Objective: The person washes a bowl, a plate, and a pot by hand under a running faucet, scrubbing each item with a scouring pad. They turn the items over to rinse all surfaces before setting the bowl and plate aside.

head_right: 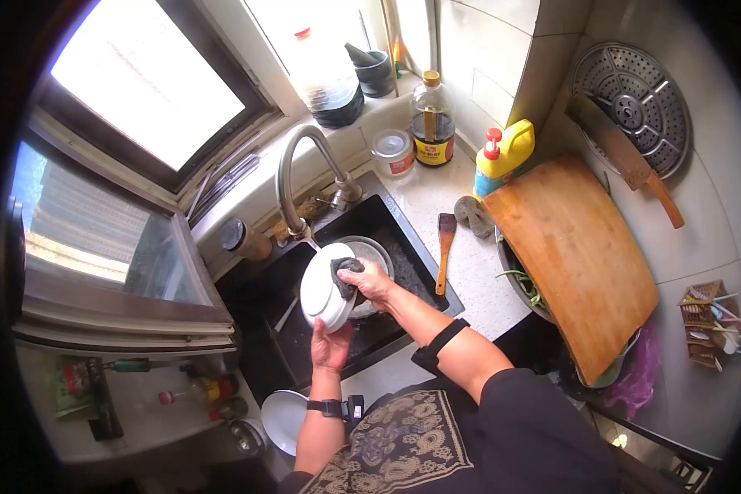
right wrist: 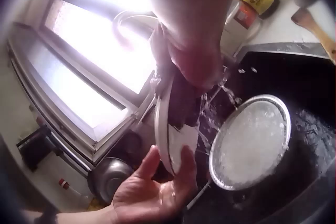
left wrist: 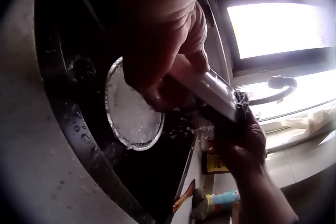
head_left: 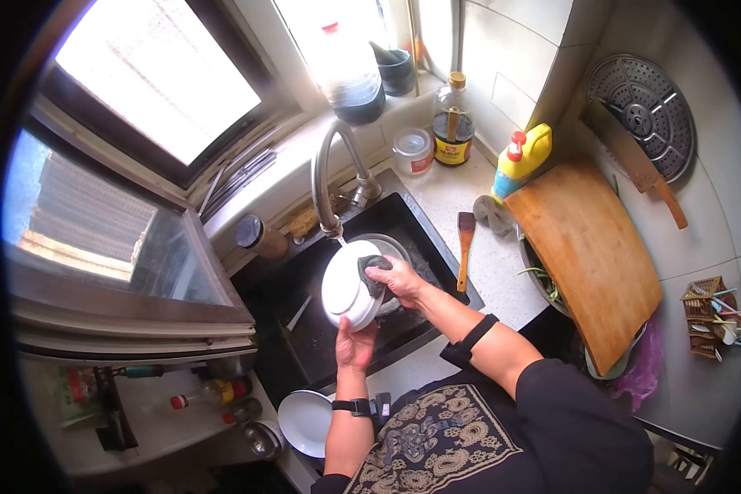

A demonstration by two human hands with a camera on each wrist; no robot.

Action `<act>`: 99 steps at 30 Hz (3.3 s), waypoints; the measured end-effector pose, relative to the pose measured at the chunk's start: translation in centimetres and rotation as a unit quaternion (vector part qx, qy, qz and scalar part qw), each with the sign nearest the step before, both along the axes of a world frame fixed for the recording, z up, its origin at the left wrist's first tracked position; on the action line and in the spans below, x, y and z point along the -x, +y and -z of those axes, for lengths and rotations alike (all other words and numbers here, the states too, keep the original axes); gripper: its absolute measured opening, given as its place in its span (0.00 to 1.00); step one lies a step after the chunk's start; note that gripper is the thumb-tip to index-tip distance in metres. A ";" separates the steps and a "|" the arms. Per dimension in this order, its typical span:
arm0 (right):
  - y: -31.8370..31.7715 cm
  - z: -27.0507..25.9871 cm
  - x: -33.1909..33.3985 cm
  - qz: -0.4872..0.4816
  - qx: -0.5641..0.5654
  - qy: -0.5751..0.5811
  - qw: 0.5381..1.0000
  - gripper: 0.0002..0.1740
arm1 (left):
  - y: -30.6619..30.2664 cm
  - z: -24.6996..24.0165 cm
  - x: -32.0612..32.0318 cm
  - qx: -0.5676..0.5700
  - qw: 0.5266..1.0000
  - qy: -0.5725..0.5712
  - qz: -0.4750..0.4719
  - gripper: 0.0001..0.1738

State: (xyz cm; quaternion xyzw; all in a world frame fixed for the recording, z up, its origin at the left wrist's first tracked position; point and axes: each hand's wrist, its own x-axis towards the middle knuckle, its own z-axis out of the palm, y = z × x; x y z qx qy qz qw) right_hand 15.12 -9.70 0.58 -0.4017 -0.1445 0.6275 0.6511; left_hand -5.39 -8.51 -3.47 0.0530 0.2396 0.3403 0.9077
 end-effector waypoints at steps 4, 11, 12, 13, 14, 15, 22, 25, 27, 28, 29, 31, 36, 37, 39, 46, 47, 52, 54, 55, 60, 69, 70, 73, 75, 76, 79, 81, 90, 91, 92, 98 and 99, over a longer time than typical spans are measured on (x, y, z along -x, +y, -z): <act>0.1 -2.5 -1.0 -0.055 -0.011 -0.221 0.974 0.20 | -0.3 1.5 0.4 -0.061 0.967 0.197 0.148 0.35; -2.1 -4.4 -1.5 -0.148 -0.229 -0.713 0.646 0.13 | 3.4 -7.7 -1.7 -0.116 0.982 0.103 0.107 0.44; -2.6 -4.0 -1.1 -0.180 -0.249 -0.738 0.601 0.11 | 4.2 -7.7 -1.9 -0.102 0.984 0.084 0.117 0.40; -3.2 -4.5 -0.7 -0.191 -0.241 -0.757 0.576 0.08 | 4.7 -7.3 -2.0 -0.088 0.986 0.066 0.127 0.38; -3.6 -4.5 -0.4 -0.204 -0.236 -0.761 0.569 0.08 | 4.8 -6.5 -1.9 -0.065 0.991 0.057 0.101 0.28; -4.0 -4.4 -0.3 -0.215 -0.231 -0.765 0.561 0.08 | 4.8 -5.2 -1.7 -0.075 0.992 0.075 0.072 0.27; -5.1 -3.2 -1.6 -0.277 -0.190 -0.678 0.653 0.16 | 3.3 -0.4 -0.3 -0.095 0.991 0.092 -0.011 0.23; -4.5 -5.5 -1.3 -0.252 -0.103 -0.627 0.730 0.20 | 2.6 -1.1 -0.6 -0.082 0.994 0.076 -0.019 0.23; -4.1 -5.6 -0.9 -0.111 -0.113 -0.643 0.749 0.21 | 2.3 -1.4 -0.7 -0.079 0.994 0.067 -0.025 0.24; -3.8 -5.7 -0.7 -0.086 -0.120 -0.686 0.713 0.24 | 2.1 -1.6 -0.7 -0.073 0.995 0.065 -0.029 0.24; -3.7 -5.7 -0.3 -0.123 -0.091 -0.722 0.675 0.25 | 1.9 -1.8 -0.7 -0.066 0.995 0.064 -0.032 0.24; -3.9 -5.4 0.7 -0.194 -0.033 -0.783 0.590 0.27 | 1.7 -1.9 -0.7 -0.063 0.996 0.059 -0.037 0.24; -2.2 -0.7 4.9 -0.279 -0.161 -0.747 0.581 0.27 | 1.2 -1.6 -0.6 -0.077 0.997 0.013 0.001 0.28; -0.9 -1.2 5.0 -0.313 -0.173 -0.721 0.593 0.28 | 0.8 -2.2 -0.9 -0.081 0.996 0.037 -0.003 0.29; 1.3 0.3 4.0 -0.280 -0.164 -0.775 0.542 0.27 | -0.1 -4.1 -1.7 -0.090 0.992 0.086 -0.009 0.31; -0.9 0.0 0.3 -0.315 0.014 -0.723 0.615 0.23 | 1.5 -4.4 -0.6 -0.189 0.954 0.211 -0.103 0.27; -1.7 0.2 0.3 -0.333 0.026 -0.700 0.631 0.21 | 2.0 -4.4 -0.5 -0.225 0.932 0.267 -0.100 0.28; -3.5 2.0 0.9 -0.110 0.125 -0.422 0.891 0.21 | 3.6 -5.8 -0.4 -0.432 0.793 0.414 -0.117 0.27; -3.9 2.3 0.2 -0.060 0.177 -0.287 0.940 0.24 | 3.6 -7.9 -0.3 -0.534 0.619 0.570 -0.081 0.26; -3.8 4.2 -0.5 -0.058 0.174 -0.231 0.956 0.22 | 3.6 -9.4 -0.3 -0.572 0.516 0.635 -0.061 0.26; -4.6 5.3 -1.9 0.033 0.185 -0.076 0.979 0.21 | 3.0 -13.2 0.1 -0.611 0.415 0.669 -0.079 0.24; -6.2 6.1 -1.9 0.048 0.191 0.025 0.980 0.28 | 0.9 -6.9 6.9 -0.222 0.911 0.329 -0.115 0.26; -6.3 6.5 -2.0 0.035 0.183 0.035 0.982 0.23 | 0.2 -7.4 7.8 -0.181 0.927 0.307 -0.114 0.25; -6.7 6.9 -2.5 0.021 0.178 0.030 0.983 0.11 | -2.4 -9.4 10.4 -0.118 0.938 0.298 -0.135 0.24; -6.7 5.2 -2.2 0.010 0.192 0.014 0.981 0.09 | -3.9 -9.2 13.6 -0.091 0.944 0.280 -0.147 0.24; -6.7 5.0 -2.2 0.011 0.196 0.020 0.980 0.09 | -4.7 -9.9 15.0 -0.077 0.938 0.291 -0.170 0.24; -6.3 5.2 -2.2 0.007 0.206 0.026 0.978 0.09 | -6.5 -11.6 18.6 -0.076 0.907 0.332 -0.246 0.25; -6.1 5.4 -2.1 0.004 0.206 0.024 0.978 0.09 | -7.8 -10.5 22.0 -0.070 0.893 0.345 -0.280 0.24; -4.5 5.7 -1.7 -0.017 0.217 0.019 0.976 0.08 | -12.5 -8.4 28.4 -0.003 0.862 0.401 -0.310 0.26; -4.4 5.9 -1.9 -0.022 0.221 0.016 0.975 0.08 | -13.0 -7.6 28.6 0.008 0.861 0.398 -0.316 0.26; -4.2 6.1 -2.0 -0.027 0.224 0.014 0.974 0.07 | -13.5 -6.8 28.8 0.019 0.859 0.396 -0.323 0.26; -3.6 6.8 -2.8 -0.037 0.236 0.016 0.971 0.07 | -14.9 -3.8 28.8 0.068 0.854 0.372 -0.358 0.28; -3.5 7.0 -3.0 -0.035 0.231 0.012 0.972 0.06 | -15.1 -3.4 28.9 0.073 0.846 0.388 -0.358 0.29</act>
